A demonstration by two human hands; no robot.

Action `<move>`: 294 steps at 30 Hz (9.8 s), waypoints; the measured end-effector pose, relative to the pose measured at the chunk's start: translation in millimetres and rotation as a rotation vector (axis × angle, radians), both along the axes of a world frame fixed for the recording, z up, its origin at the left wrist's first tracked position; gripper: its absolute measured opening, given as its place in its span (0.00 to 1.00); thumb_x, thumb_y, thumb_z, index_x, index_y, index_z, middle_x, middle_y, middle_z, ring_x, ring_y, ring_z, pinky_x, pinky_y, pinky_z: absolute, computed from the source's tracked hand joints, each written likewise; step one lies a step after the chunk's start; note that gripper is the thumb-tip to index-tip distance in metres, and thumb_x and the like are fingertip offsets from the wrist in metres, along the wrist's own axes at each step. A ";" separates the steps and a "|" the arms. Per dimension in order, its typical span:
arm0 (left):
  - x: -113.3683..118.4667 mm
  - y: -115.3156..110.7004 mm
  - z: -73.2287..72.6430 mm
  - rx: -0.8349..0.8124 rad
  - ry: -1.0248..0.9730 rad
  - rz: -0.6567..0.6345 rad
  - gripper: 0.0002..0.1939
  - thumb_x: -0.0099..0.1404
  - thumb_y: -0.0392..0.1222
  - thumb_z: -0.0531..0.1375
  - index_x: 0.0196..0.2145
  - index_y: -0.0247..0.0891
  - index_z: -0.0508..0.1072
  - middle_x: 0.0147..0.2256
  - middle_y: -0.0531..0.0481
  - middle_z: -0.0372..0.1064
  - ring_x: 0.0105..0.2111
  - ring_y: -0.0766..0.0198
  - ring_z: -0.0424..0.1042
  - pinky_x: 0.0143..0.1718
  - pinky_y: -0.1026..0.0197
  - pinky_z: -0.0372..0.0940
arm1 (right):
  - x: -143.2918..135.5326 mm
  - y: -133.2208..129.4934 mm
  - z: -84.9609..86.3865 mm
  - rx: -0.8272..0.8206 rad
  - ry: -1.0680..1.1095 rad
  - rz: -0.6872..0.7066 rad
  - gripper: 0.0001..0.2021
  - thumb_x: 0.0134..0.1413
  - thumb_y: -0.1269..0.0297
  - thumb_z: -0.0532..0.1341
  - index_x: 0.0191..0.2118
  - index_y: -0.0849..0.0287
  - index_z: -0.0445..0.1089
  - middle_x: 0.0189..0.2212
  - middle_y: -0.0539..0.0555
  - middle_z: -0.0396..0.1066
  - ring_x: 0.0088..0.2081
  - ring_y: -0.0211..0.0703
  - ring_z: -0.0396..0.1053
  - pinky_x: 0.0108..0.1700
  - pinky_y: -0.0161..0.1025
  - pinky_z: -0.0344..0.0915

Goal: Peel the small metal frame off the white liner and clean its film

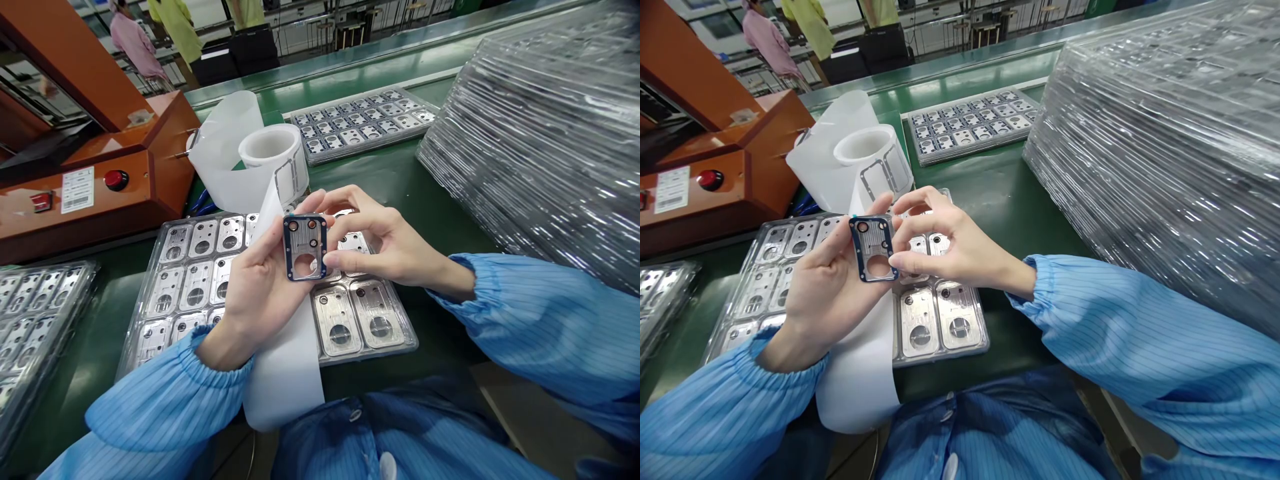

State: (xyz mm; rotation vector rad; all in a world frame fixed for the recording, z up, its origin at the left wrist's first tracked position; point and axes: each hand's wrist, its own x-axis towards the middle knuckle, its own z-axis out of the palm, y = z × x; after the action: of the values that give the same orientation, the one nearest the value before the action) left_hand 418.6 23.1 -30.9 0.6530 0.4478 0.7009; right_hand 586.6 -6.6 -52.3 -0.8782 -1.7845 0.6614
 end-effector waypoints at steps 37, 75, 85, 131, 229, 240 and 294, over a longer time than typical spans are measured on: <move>1.0 0.5 1.8 0.002 0.036 0.021 0.23 0.71 0.45 0.39 0.58 0.45 0.61 0.45 0.50 0.72 0.58 0.53 0.59 0.55 0.47 0.61 | -2.3 -1.7 1.6 0.099 -0.084 -0.120 0.04 0.49 0.69 0.65 0.27 0.60 0.70 0.42 0.55 0.63 0.48 0.45 0.63 0.54 0.47 0.60; 1.4 0.4 2.4 0.017 0.063 0.020 0.21 0.70 0.45 0.42 0.57 0.45 0.62 0.45 0.51 0.72 0.58 0.53 0.60 0.53 0.49 0.63 | -6.1 -2.4 0.4 0.204 -0.146 -0.186 0.04 0.48 0.70 0.64 0.26 0.59 0.68 0.39 0.55 0.62 0.45 0.45 0.64 0.51 0.47 0.62; 0.8 -0.4 1.2 0.020 0.066 0.033 0.21 0.70 0.45 0.44 0.58 0.47 0.61 0.46 0.52 0.72 0.58 0.54 0.60 0.55 0.49 0.61 | -7.7 -3.7 -0.2 0.293 -0.209 -0.242 0.03 0.47 0.72 0.63 0.26 0.60 0.69 0.39 0.56 0.63 0.44 0.45 0.64 0.47 0.46 0.63; 1.2 -1.4 1.4 -0.050 0.074 -0.007 0.19 0.70 0.43 0.45 0.51 0.37 0.70 0.35 0.49 0.72 0.34 0.62 0.70 0.32 0.61 0.67 | 0.7 -1.4 9.4 0.257 -0.087 -0.316 0.03 0.51 0.69 0.64 0.33 0.62 0.71 0.35 0.54 0.66 0.40 0.42 0.67 0.45 0.42 0.66; 1.0 -1.5 -1.2 -0.031 0.070 -0.047 0.16 0.67 0.43 0.50 0.41 0.36 0.76 0.33 0.49 0.72 0.31 0.64 0.70 0.29 0.65 0.67 | -4.5 -4.1 6.6 0.338 -0.146 -0.456 0.08 0.50 0.71 0.62 0.27 0.58 0.60 0.32 0.54 0.64 0.37 0.45 0.66 0.39 0.45 0.68; 1.4 -1.6 0.0 0.029 0.099 -0.075 0.18 0.68 0.44 0.48 0.43 0.36 0.76 0.34 0.47 0.73 0.32 0.63 0.72 0.34 0.59 0.70 | -2.6 -5.5 9.2 -0.151 0.267 -0.089 0.08 0.52 0.77 0.59 0.33 0.60 0.59 0.37 0.54 0.74 0.36 0.40 0.70 0.38 0.39 0.68; -1.8 -6.3 -11.5 0.707 0.546 0.053 0.05 0.56 0.41 0.64 0.27 0.38 0.72 0.21 0.54 0.61 0.21 0.71 0.56 0.20 0.66 0.52 | -2.5 -5.0 9.5 -0.224 0.367 -0.043 0.03 0.49 0.72 0.62 0.30 0.65 0.66 0.24 0.48 0.65 0.25 0.31 0.62 0.28 0.31 0.62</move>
State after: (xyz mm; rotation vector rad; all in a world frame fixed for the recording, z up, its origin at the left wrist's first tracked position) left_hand 416.7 16.8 -42.5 1.5228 0.7261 0.7262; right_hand 584.1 -11.6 -42.8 -0.8763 -1.3782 0.9422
